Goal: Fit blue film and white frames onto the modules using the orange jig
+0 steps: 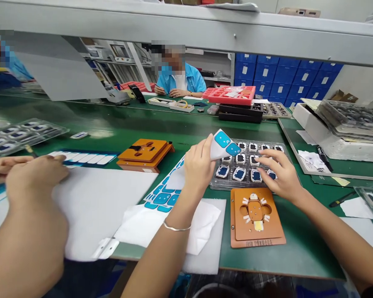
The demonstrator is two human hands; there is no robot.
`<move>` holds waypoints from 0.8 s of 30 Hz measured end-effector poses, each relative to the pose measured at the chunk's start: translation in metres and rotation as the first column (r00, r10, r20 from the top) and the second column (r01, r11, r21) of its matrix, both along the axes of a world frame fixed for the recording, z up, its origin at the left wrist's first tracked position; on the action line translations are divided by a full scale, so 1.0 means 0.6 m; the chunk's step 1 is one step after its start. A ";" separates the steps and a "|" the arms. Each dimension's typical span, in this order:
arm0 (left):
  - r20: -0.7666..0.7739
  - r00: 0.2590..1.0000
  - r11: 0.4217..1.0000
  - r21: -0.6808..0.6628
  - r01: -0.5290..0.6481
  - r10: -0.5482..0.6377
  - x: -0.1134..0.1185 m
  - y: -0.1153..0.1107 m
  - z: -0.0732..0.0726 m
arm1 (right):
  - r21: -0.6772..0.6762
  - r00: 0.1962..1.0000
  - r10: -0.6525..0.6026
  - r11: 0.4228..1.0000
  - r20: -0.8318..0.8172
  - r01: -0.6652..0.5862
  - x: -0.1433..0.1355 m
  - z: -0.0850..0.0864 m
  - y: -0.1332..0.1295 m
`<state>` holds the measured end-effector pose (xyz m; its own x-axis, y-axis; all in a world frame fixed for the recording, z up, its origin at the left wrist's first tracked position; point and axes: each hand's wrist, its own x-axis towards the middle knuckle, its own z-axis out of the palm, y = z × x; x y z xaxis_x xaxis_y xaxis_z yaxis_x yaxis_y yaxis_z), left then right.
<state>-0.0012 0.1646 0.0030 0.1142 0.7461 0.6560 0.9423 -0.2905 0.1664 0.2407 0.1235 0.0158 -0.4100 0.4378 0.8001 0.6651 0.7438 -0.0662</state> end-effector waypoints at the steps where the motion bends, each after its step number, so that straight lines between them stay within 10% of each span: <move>1: -0.017 1.000 1.000 0.022 0.017 -0.016 0.003 -0.002 -0.001 | 0.022 1.000 0.000 1.000 0.008 -0.001 -0.003 0.001 -0.002; 14: -0.126 0.980 0.919 0.347 0.187 -0.152 0.026 -0.028 -0.007 | 0.127 0.988 0.048 0.990 0.147 -0.067 -0.010 0.007 -0.010; 24: -0.086 0.996 0.949 0.310 0.062 -0.037 0.016 -0.061 0.030 | 0.054 0.974 0.154 0.988 -0.167 -0.147 -0.022 0.049 -0.050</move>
<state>0.0086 0.1280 0.0210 0.2061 0.4978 0.8425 0.9318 -0.3628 -0.0136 0.2276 0.0937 0.0451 -0.3254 0.3470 0.8796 0.5266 0.8391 -0.1362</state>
